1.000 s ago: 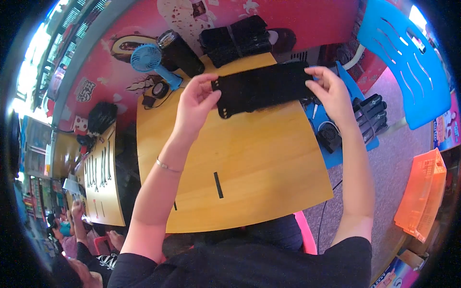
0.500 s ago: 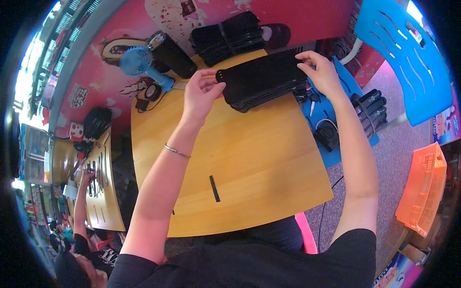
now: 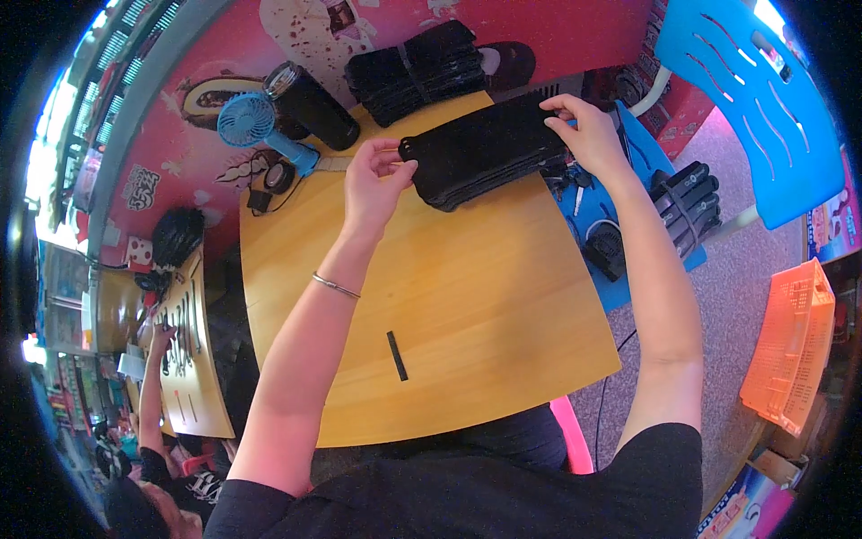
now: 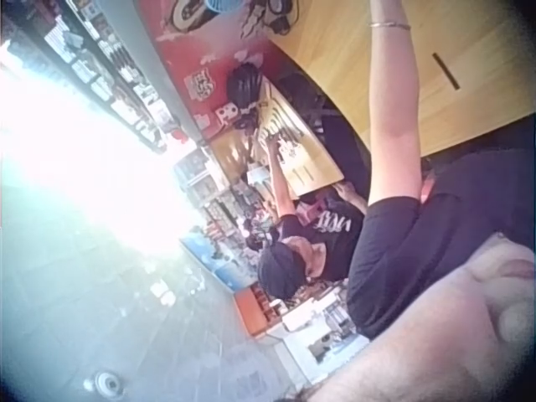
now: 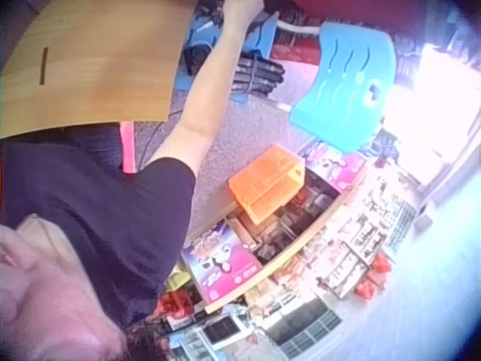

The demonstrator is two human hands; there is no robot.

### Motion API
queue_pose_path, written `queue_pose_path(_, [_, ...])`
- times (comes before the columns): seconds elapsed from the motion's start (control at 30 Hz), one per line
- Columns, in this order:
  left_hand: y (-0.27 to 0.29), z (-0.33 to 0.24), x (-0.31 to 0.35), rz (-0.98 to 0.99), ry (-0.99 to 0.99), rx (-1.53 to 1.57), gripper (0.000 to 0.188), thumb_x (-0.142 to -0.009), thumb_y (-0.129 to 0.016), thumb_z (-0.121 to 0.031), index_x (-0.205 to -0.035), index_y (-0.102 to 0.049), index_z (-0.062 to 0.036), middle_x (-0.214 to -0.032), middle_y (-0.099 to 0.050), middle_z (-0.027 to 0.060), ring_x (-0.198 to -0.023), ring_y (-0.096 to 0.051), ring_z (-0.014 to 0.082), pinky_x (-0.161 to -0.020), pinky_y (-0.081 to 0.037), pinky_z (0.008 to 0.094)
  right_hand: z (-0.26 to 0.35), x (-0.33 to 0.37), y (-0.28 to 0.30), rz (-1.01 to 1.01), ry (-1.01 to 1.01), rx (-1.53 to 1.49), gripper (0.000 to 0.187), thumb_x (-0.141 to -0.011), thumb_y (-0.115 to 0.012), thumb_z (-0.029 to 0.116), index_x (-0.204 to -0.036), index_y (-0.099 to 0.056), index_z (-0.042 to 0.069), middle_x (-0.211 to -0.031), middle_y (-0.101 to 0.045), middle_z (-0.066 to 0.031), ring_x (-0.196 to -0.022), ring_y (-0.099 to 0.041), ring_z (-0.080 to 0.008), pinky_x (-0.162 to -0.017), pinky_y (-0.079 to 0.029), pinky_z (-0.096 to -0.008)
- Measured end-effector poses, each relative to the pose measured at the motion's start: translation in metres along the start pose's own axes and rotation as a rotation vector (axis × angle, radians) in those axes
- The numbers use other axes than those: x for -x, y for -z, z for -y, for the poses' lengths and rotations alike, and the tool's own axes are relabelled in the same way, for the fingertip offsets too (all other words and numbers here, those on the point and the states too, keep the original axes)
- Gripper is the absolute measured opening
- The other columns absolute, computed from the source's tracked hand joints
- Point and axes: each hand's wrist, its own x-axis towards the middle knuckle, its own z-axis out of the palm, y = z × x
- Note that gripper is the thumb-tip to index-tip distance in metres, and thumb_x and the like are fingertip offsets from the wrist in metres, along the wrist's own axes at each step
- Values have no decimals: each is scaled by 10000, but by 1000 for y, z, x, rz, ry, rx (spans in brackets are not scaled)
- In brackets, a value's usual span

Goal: Organizing and stacking black fabric straps onto a dual-peg mounting jig.

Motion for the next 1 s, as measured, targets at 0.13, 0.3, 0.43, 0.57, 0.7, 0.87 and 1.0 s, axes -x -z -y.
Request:
queue_pose_path(0.13, [-1, 4, -3, -14, -37, -16, 343, -785, -701, -29, -1089, -543, -15, -900, -590, 63, -806, -581, 117, -655, -544, 252, 2, 3, -1, -39, 57, 91, 239, -851, -657, 133, -1088, -645, 114, -884, -659, -115, -778, -652, -205, -717, -517, -310])
queue_pose_path(0.3, [-4, -2, 1, -69, -74, -111, 322, -757, -710, -53, -1044, -569, -16, -927, -640, 94, -767, -620, 162, -682, -508, 284, -8, 3, -7, -25, 3, -38, 228, -866, -643, 140, -1093, -645, 116, -867, -654, -97, -589, -618, -163, -490, -495, -284])
queue_pose_path(0.43, [-5, -12, 7, -83, -124, -221, 267, -755, -708, -68, -1001, -611, -32, -1036, -630, 128, -913, -618, 217, -740, -515, 328, -9, 5, -8, -11, -27, -40, 227, -868, -640, 138, -1093, -645, 114, -875, -654, -99, -619, -624, -165, -503, -500, -282])
queue_pose_path(0.57, [1, -2, 1, -93, -364, -387, 275, -784, -709, -136, -1037, -642, -50, -1134, -624, 118, -1054, -592, 263, -837, -510, 359, -9, 4, -9, -27, 28, -27, 228, -866, -642, 138, -1093, -646, 110, -877, -653, -101, -648, -629, -172, -523, -509, -290])
queue_pose_path(0.7, [0, -4, 2, 12, -473, -487, 366, -792, -719, -227, -1108, -644, -59, -1262, -564, 162, -1206, -503, 334, -994, -415, 407, -10, 4, -10, -31, 28, -31, 232, -862, -647, 141, -1091, -649, 106, -888, -652, -113, -667, -637, -182, -565, -511, -298])
queue_pose_path(0.87, [-2, -8, 6, 129, -570, -578, 469, -786, -727, -322, -1173, -627, -76, -1325, -512, 184, -1288, -414, 374, -1055, -350, 434, -9, 5, -9, -32, 43, 19, 237, -858, -650, 143, -1092, -650, 102, -911, -656, -131, -720, -648, -209, -643, -509, -314])
queue_pose_path(1.0, [-2, -11, 10, 183, -596, -665, 524, -775, -712, -416, -1196, -624, -114, -1360, -467, 205, -1299, -383, 403, -1076, -299, 491, -4, 6, -8, -20, 13, 37, 238, -858, -648, 139, -1094, -648, 107, -925, -657, -140, -761, -651, -227, -686, -507, -327])
